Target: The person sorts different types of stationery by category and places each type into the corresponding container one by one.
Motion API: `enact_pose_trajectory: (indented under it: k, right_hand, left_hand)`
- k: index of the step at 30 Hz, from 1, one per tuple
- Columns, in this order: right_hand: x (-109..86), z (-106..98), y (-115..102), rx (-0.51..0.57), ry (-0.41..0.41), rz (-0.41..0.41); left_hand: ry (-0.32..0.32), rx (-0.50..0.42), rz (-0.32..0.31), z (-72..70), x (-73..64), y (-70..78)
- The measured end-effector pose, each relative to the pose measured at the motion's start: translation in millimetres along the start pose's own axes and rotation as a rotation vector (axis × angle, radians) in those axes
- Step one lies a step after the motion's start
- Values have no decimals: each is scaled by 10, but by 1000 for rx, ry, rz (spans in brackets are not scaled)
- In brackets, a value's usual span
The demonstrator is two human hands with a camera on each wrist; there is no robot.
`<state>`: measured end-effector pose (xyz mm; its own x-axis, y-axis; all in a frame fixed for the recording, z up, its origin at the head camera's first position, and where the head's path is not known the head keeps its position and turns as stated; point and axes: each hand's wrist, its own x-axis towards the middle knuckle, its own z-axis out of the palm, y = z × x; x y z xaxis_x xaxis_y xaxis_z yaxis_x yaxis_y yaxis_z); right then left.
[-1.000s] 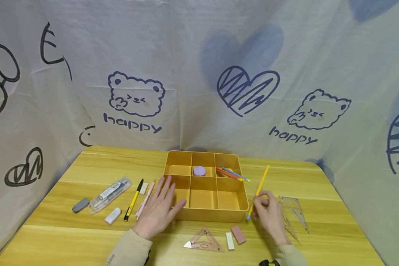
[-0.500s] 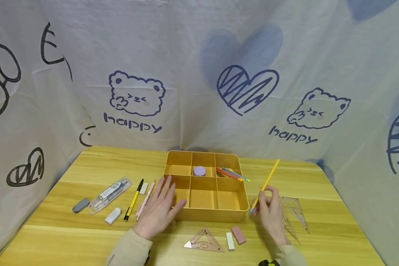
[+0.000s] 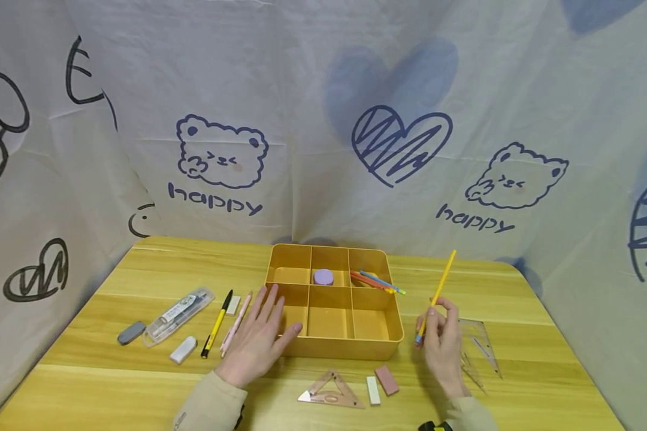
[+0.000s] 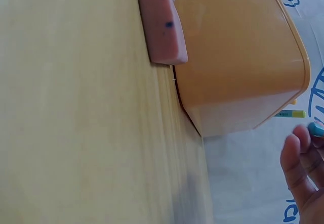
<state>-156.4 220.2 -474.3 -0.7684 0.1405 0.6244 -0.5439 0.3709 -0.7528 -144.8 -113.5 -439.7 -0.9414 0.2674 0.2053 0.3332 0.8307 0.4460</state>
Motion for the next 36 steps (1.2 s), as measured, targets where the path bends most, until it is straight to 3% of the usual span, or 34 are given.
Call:
enact_pose_trajectory:
  k: [8,15,19,25,36]
  right_hand:
    - [34,-6,40,-6,51,-168]
    - [46,-8,13,-55,141,-179]
    - [66,-4,7,-60,176,-240]
    - [83,2,-24,-49,197,-277]
    - [78,-1,-77,-94,216,-258]
  left_hand:
    - [-13,-4,-5,-22,2,20]
    - [-12,-1,-8,-15,13,14]
    - [-18,-7,-15,-17,13,13]
    - [-18,-9,-15,-12,13,10]
    - [-13,-3,-12,-23,5,25]
